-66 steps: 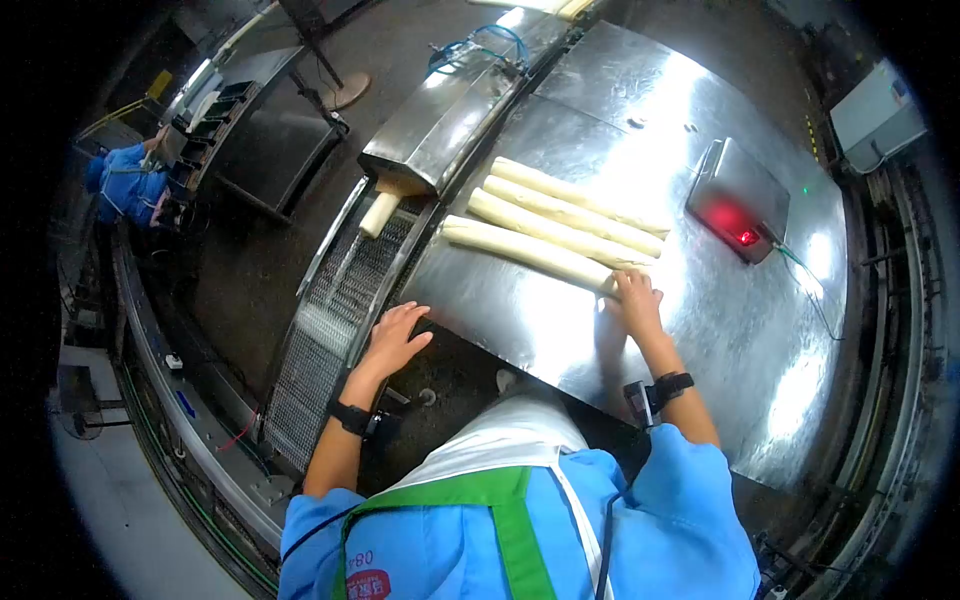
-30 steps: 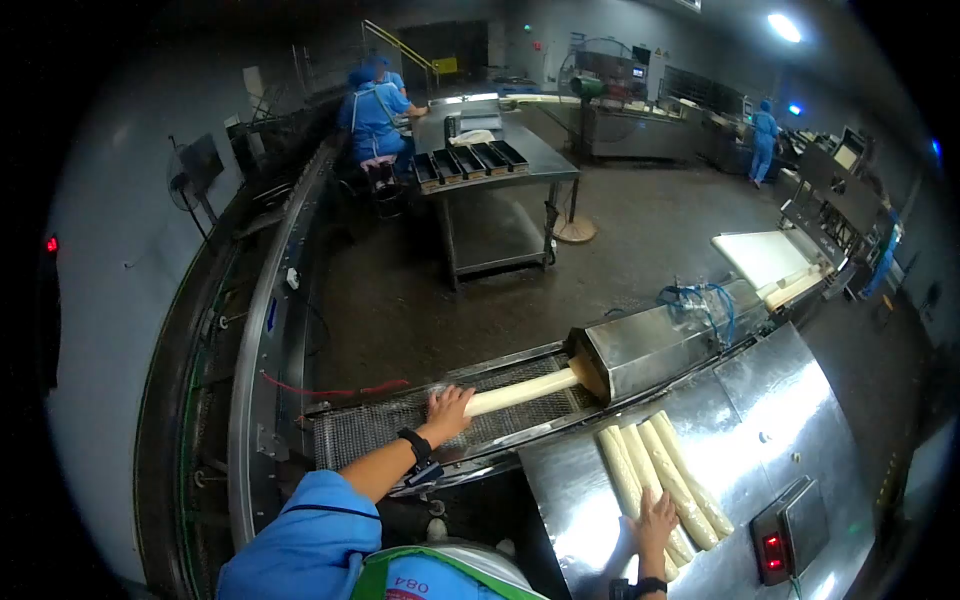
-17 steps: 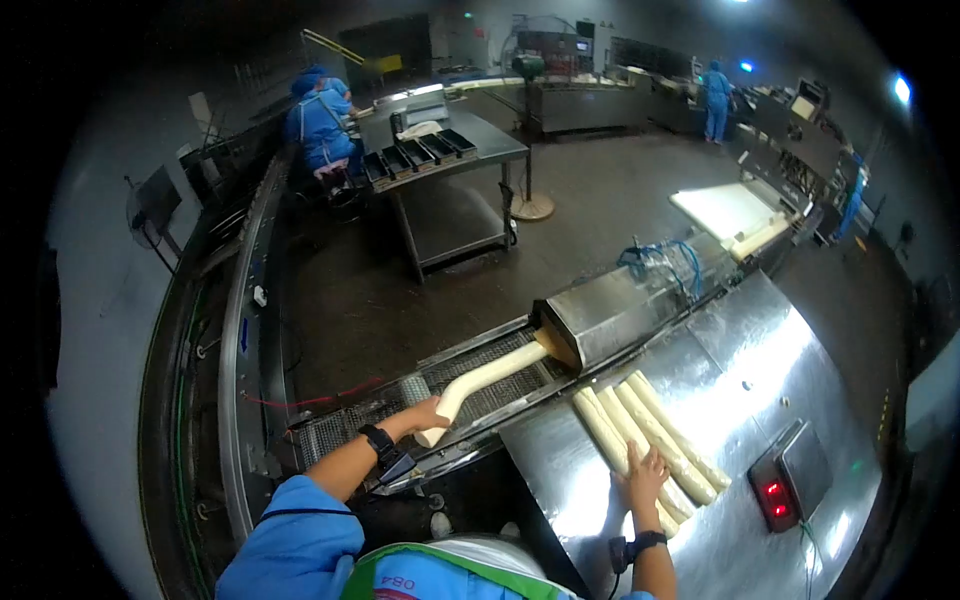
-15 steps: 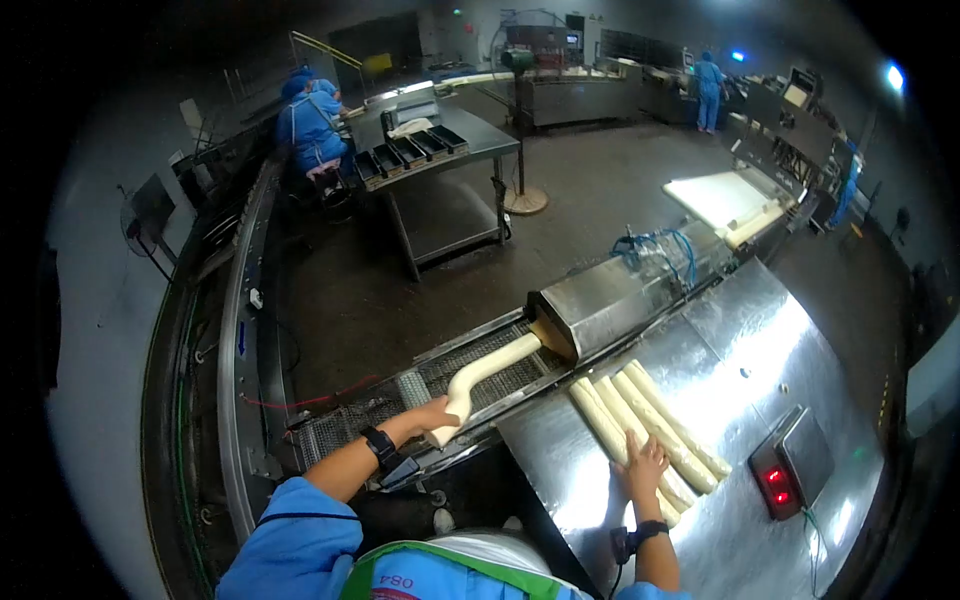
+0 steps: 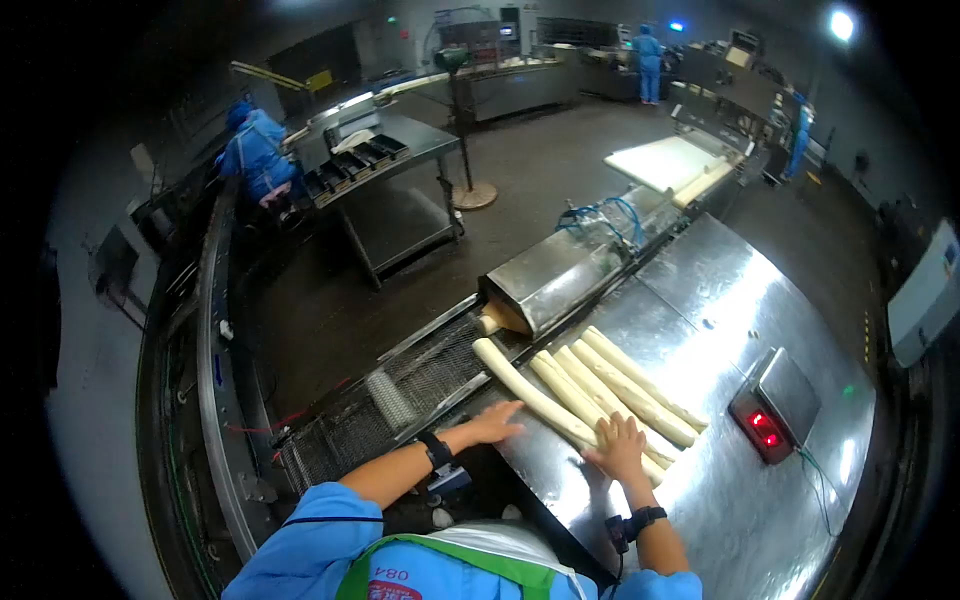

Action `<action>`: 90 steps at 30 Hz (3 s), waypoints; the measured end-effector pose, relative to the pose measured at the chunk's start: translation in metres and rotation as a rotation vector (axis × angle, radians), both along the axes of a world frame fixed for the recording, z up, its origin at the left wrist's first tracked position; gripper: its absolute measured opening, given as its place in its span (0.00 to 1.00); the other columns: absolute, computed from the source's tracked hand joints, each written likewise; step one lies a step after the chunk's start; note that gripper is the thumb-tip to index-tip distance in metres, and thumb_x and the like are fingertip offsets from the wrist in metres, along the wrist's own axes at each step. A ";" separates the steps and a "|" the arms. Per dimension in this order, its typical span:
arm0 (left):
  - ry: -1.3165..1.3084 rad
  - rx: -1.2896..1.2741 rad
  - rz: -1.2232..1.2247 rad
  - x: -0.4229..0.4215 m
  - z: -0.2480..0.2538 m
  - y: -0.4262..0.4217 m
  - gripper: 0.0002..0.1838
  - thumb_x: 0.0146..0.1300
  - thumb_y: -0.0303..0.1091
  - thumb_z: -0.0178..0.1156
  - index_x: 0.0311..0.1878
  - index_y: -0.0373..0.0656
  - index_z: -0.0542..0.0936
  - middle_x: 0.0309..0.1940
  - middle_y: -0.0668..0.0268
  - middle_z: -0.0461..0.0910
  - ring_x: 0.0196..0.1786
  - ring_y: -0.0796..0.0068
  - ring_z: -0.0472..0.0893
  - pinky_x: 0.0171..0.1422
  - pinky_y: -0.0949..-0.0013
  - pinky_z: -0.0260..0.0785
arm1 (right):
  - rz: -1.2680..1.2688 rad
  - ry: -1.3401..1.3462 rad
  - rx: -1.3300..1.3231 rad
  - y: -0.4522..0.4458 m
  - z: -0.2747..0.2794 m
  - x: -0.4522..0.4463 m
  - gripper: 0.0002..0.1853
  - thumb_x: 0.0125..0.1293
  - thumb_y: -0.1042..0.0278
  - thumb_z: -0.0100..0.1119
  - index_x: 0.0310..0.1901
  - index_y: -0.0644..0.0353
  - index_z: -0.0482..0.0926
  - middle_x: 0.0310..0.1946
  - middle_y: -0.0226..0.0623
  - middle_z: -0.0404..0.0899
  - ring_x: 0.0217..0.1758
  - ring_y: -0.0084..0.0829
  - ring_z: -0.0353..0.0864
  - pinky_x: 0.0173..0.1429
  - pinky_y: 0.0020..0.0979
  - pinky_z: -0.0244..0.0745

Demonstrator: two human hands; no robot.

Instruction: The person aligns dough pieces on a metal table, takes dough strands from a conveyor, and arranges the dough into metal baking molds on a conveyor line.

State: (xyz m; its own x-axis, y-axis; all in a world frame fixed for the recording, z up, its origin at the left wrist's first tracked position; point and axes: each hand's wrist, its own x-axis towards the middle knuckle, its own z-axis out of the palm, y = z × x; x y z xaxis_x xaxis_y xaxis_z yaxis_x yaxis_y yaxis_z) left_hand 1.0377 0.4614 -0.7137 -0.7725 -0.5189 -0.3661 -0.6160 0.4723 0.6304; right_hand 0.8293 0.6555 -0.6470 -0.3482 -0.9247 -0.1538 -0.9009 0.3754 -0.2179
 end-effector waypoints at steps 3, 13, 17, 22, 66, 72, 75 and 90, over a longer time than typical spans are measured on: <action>-0.011 -0.016 0.086 0.011 0.011 -0.019 0.39 0.49 0.51 0.55 0.63 0.57 0.50 0.62 0.54 0.50 0.60 0.46 0.55 0.59 0.45 0.49 | 0.006 0.162 -0.116 0.023 -0.012 0.014 0.37 0.42 0.51 0.63 0.57 0.43 0.60 0.61 0.38 0.52 0.64 0.47 0.47 0.61 0.52 0.45; 0.136 -0.107 0.167 -0.027 0.018 -0.001 0.38 0.47 0.43 0.58 0.59 0.39 0.54 0.55 0.51 0.60 0.59 0.50 0.57 0.61 0.59 0.50 | -0.040 0.260 -0.148 0.071 -0.044 -0.018 0.16 0.52 0.69 0.47 0.45 0.50 0.72 0.61 0.37 0.53 0.65 0.38 0.49 0.61 0.47 0.47; 0.174 -0.148 0.053 -0.037 0.018 0.005 0.30 0.46 0.42 0.59 0.52 0.41 0.63 0.49 0.54 0.64 0.53 0.54 0.62 0.58 0.59 0.52 | -0.088 0.287 -0.127 0.097 -0.041 -0.026 0.16 0.52 0.70 0.46 0.44 0.51 0.72 0.61 0.37 0.53 0.65 0.38 0.48 0.61 0.46 0.48; 0.071 -0.111 0.064 -0.035 0.022 0.032 0.21 0.47 0.40 0.58 0.47 0.54 0.67 0.49 0.59 0.62 0.52 0.54 0.62 0.54 0.54 0.55 | -0.237 0.258 -0.045 0.132 -0.029 -0.033 0.16 0.52 0.72 0.45 0.45 0.53 0.71 0.62 0.36 0.52 0.65 0.40 0.48 0.61 0.49 0.47; -0.180 -0.295 0.548 0.183 0.057 -0.082 0.30 0.38 0.38 0.63 0.49 0.46 0.68 0.38 0.55 0.74 0.39 0.53 0.74 0.44 0.58 0.66 | -0.122 0.267 -0.157 0.080 -0.056 -0.044 0.29 0.41 0.63 0.63 0.48 0.54 0.67 0.61 0.42 0.52 0.64 0.44 0.50 0.58 0.54 0.49; 0.165 0.560 0.739 0.143 0.107 -0.049 0.21 0.45 0.35 0.54 0.44 0.35 0.67 0.32 0.60 0.73 0.33 0.70 0.74 0.37 0.68 0.67 | -0.129 0.312 -0.161 0.073 -0.058 -0.046 0.26 0.42 0.63 0.61 0.47 0.52 0.69 0.61 0.40 0.52 0.63 0.43 0.50 0.60 0.52 0.48; 0.224 0.676 0.604 0.100 0.110 -0.022 0.21 0.48 0.34 0.53 0.46 0.35 0.66 0.36 0.60 0.72 0.36 0.71 0.73 0.39 0.69 0.67 | -0.146 0.310 -0.152 0.070 -0.055 -0.044 0.28 0.40 0.60 0.64 0.47 0.53 0.68 0.60 0.40 0.53 0.63 0.44 0.51 0.60 0.51 0.48; 0.184 0.225 0.100 -0.024 0.036 0.049 0.38 0.54 0.37 0.55 0.64 0.41 0.47 0.56 0.48 0.59 0.57 0.57 0.63 0.58 0.64 0.56 | -0.173 0.043 -0.203 0.083 -0.005 0.023 0.31 0.50 0.56 0.57 0.57 0.50 0.62 0.61 0.40 0.52 0.64 0.44 0.48 0.61 0.50 0.44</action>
